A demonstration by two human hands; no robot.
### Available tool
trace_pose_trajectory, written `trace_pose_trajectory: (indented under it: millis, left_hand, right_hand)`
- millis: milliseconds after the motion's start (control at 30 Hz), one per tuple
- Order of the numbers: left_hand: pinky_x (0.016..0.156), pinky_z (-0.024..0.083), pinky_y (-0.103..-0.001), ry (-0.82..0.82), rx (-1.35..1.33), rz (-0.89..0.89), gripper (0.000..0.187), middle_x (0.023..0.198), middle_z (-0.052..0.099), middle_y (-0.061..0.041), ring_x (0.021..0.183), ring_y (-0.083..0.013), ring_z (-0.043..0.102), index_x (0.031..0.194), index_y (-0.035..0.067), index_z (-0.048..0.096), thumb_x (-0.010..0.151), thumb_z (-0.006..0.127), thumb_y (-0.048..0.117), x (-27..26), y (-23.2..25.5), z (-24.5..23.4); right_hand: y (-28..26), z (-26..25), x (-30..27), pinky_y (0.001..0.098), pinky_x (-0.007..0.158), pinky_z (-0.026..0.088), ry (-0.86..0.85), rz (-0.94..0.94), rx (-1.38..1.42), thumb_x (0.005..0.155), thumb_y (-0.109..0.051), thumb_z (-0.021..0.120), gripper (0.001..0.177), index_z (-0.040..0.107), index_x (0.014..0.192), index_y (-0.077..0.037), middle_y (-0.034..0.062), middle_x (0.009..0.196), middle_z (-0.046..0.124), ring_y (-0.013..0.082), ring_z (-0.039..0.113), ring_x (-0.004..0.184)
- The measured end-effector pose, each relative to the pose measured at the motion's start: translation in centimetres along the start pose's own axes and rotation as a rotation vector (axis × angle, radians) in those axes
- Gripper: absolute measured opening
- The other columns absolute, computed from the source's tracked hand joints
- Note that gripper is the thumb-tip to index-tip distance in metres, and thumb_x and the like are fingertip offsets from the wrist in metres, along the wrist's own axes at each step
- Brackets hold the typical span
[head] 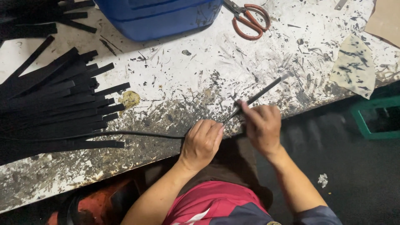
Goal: The person smooths long black rubber strips on a workbench using a small abrasive tool. They hold each strip with the left hand and rub the surface with the right hand, repeating the action across multiple strips.
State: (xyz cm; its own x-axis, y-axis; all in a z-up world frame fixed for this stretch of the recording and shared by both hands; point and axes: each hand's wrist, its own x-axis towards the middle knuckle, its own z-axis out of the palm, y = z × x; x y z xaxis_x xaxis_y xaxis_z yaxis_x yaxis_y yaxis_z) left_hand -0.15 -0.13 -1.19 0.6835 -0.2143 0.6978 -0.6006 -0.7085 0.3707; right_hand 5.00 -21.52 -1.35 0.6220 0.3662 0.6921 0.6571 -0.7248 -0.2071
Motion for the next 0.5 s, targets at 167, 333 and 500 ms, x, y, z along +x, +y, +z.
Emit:
trace_pose_trajectory:
  millis: [167,333,500]
  left_hand:
    - [0.053,0.052,-0.034,0.000,-0.013,0.006,0.003,0.076,0.056,-0.009,0.062,-0.0263,0.061,0.094,0.000,0.072,0.093,0.071,0.002,0.8,0.2,-0.8]
    - [0.054,0.053,-0.034,-0.005,-0.014,0.007,0.003,0.077,0.057,-0.009,0.063,-0.0263,0.062,0.094,0.000,0.072,0.092,0.072,0.002,0.3,0.2,-0.3]
    - [0.054,0.052,-0.033,-0.003,0.007,0.013,0.003,0.075,0.054,-0.008,0.063,-0.0260,0.060,0.093,0.001,0.071,0.093,0.068,0.001,0.6,0.2,-0.7]
  right_hand:
    - [-2.1,0.6,-1.6,0.0393,0.075,0.048,-0.038,0.032,0.066,0.088,-0.003,0.069,0.035,0.079,0.121,-0.012,0.0059,0.087,0.064,0.0289,0.057,0.079]
    - [0.3,-0.4,0.2,0.0433,0.073,0.046,-0.043,0.006,0.022,0.085,0.000,0.068,0.042,0.078,0.123,-0.014,0.0080,0.086,0.064,0.0312,0.055,0.077]
    - [-3.7,1.0,-1.9,0.0387,0.073,0.051,-0.112,0.029,0.142,0.085,-0.004,0.067,0.036,0.080,0.116,-0.017,0.0048,0.084,0.065,0.0304,0.060,0.079]
